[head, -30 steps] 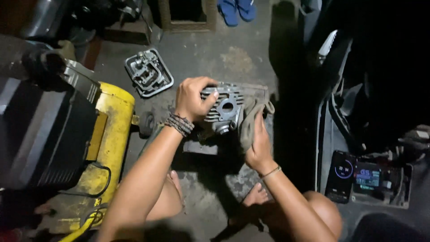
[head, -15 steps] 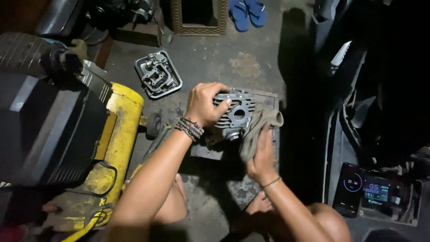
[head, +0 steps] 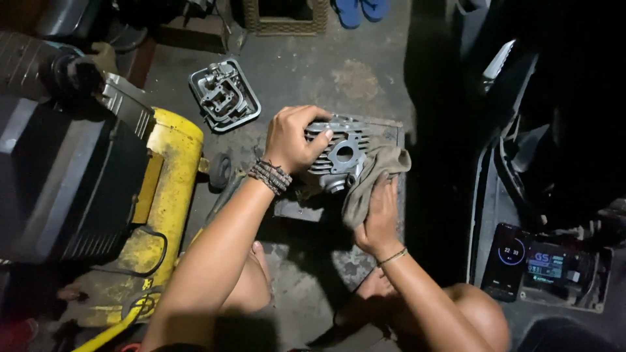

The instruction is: Cleaning a motorcycle engine cylinder head by wiping it thoroughly with a cloth.

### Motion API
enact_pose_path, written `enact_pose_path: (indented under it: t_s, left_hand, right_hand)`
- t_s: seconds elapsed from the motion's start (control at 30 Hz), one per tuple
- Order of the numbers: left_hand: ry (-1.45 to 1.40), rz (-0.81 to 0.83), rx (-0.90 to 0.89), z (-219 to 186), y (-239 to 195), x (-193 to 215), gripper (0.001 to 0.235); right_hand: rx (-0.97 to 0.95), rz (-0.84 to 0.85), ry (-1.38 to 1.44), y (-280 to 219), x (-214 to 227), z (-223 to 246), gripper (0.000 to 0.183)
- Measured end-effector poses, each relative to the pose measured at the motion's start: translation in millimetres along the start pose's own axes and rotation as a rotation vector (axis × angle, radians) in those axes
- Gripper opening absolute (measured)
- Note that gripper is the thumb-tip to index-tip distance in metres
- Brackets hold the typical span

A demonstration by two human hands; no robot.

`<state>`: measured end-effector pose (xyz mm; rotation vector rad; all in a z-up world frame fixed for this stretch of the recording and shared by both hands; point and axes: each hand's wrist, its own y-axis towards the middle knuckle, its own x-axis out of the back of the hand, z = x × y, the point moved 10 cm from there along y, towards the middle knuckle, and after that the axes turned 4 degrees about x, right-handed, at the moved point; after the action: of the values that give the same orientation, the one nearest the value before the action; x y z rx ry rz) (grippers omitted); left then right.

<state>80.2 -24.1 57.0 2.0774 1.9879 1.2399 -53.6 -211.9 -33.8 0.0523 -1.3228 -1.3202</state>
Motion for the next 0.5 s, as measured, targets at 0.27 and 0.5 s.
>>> enact_pose_path:
  t_s: [0.27, 0.5]
  left_hand:
    - [-0.006, 0.009, 0.011, 0, -2, 0, 0.038]
    - [-0.005, 0.018, 0.003, -1, -1, 1, 0.035]
  right_hand:
    - [0.029, -0.068, 0.045, 11, 8, 16, 0.084]
    - [0.06, -0.047, 0.033, -1, 0, 14, 0.086]
